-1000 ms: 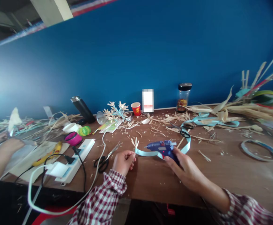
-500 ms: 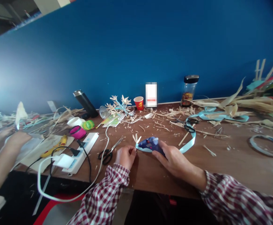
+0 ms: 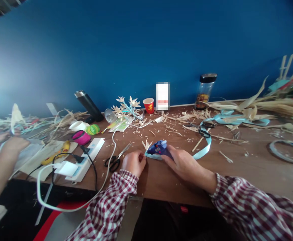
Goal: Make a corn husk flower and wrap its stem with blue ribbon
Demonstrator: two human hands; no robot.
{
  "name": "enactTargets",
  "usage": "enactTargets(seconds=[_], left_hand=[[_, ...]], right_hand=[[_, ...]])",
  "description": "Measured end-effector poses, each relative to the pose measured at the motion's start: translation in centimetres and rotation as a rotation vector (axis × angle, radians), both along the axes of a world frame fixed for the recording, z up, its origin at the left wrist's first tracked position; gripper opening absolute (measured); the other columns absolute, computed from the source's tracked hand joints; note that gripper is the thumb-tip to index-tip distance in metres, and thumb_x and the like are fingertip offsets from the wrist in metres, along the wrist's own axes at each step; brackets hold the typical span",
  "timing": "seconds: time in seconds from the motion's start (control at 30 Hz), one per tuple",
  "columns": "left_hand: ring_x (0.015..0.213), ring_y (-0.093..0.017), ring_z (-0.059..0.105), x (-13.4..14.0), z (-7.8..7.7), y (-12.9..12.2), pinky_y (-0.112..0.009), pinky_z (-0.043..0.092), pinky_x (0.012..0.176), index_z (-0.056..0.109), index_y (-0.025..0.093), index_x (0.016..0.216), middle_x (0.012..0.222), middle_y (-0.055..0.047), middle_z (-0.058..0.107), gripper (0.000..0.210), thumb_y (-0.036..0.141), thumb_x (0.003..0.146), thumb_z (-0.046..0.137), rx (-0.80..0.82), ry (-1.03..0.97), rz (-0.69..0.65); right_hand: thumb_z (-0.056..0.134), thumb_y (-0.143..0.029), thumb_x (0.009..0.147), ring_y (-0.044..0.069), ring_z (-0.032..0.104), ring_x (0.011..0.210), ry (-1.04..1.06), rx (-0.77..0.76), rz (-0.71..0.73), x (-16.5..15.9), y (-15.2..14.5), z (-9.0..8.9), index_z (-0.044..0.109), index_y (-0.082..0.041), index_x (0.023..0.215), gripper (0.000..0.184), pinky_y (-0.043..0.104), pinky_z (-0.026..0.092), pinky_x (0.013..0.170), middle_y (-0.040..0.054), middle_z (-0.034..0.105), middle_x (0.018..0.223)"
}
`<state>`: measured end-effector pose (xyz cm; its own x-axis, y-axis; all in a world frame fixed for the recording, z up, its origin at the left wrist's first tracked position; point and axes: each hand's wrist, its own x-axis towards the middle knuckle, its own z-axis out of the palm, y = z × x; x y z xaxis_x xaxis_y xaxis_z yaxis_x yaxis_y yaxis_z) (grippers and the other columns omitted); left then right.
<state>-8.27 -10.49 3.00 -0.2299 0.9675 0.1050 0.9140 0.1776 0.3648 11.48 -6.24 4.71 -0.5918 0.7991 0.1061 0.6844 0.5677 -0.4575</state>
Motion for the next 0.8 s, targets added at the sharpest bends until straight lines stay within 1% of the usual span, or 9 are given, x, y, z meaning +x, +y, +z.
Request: enactTargets(seconds=[0.1,0.2,0.33,0.43,0.53,0.6,0.7,0.8], left_hand=[[0.059,-0.014,0.058,-0.4,-0.4,-0.3,-0.022,0.038,0.055,0.063,0.018,0.071,0.063,-0.001,0.065,0.012,0.027,0.072,0.057,0.017,-0.013,0.008],[0.060,-0.014,0.059,-0.7,-0.7,-0.3,-0.023,0.039,0.056,0.065,0.018,0.069,0.065,-0.002,0.066,0.014,0.026,0.074,0.055,0.039,0.008,0.007],[0.066,-0.014,0.060,-1.1,-1.1,-0.3,-0.024,0.043,0.063,0.068,0.019,0.083,0.074,-0.003,0.068,0.016,0.021,0.075,0.055,0.109,-0.008,-0.013],[0.071,-0.016,0.060,-1.3,-1.2,-0.4,-0.025,0.043,0.067,0.069,0.018,0.083,0.075,-0.005,0.067,0.019,0.023,0.078,0.052,0.131,0.086,-0.036],[0.076,-0.019,0.060,-1.2,-1.2,-0.6,-0.027,0.042,0.068,0.069,0.019,0.084,0.078,-0.006,0.066,0.023,0.025,0.082,0.047,0.111,0.214,-0.056],[0.077,-0.019,0.060,-1.0,-1.3,-0.6,-0.027,0.042,0.066,0.068,0.019,0.086,0.082,-0.007,0.065,0.024,0.024,0.083,0.044,0.089,0.258,-0.057],[0.075,-0.018,0.060,-0.5,-1.3,-0.4,-0.026,0.042,0.066,0.067,0.018,0.085,0.083,-0.007,0.065,0.023,0.022,0.082,0.045,0.074,0.232,-0.052],[0.072,-0.017,0.059,-0.1,-1.3,-0.1,-0.026,0.042,0.068,0.067,0.018,0.082,0.076,-0.005,0.066,0.019,0.020,0.078,0.049,0.068,0.124,-0.055]], right_hand=[[0.034,-0.042,0.091,0.023,0.064,0.076,-0.037,0.011,0.013,-0.2,0.1,0.2,0.049,-0.015,0.103,0.032,0.027,0.038,0.064,0.0104,0.067,0.083],[0.032,-0.043,0.091,0.023,0.064,0.075,-0.065,0.017,0.019,-0.3,0.1,0.5,0.048,-0.015,0.105,0.035,0.027,0.037,0.061,0.0104,0.066,0.083],[0.029,-0.048,0.091,0.023,0.064,0.075,-0.086,-0.001,0.009,-0.3,0.0,0.9,0.048,-0.016,0.107,0.040,0.026,0.035,0.058,0.0095,0.066,0.080],[0.026,-0.051,0.090,0.022,0.064,0.073,-0.090,0.005,0.019,-0.4,0.2,1.0,0.047,-0.018,0.110,0.043,0.026,0.034,0.055,0.0087,0.066,0.080],[0.025,-0.052,0.090,0.022,0.063,0.069,-0.102,0.030,0.022,-0.5,0.4,1.2,0.046,-0.019,0.112,0.044,0.026,0.032,0.052,0.0073,0.066,0.078],[0.025,-0.051,0.090,0.021,0.063,0.066,-0.112,0.050,0.031,-0.5,0.5,1.4,0.047,-0.019,0.110,0.043,0.026,0.030,0.051,0.0067,0.066,0.077],[0.029,-0.049,0.090,0.021,0.062,0.067,-0.117,0.077,0.056,-0.4,0.7,1.8,0.048,-0.019,0.109,0.040,0.026,0.029,0.051,0.0068,0.066,0.080],[0.031,-0.049,0.089,0.020,0.062,0.067,-0.117,0.082,0.053,-0.1,0.7,2.1,0.049,-0.018,0.108,0.041,0.026,0.030,0.052,0.0073,0.065,0.079]])
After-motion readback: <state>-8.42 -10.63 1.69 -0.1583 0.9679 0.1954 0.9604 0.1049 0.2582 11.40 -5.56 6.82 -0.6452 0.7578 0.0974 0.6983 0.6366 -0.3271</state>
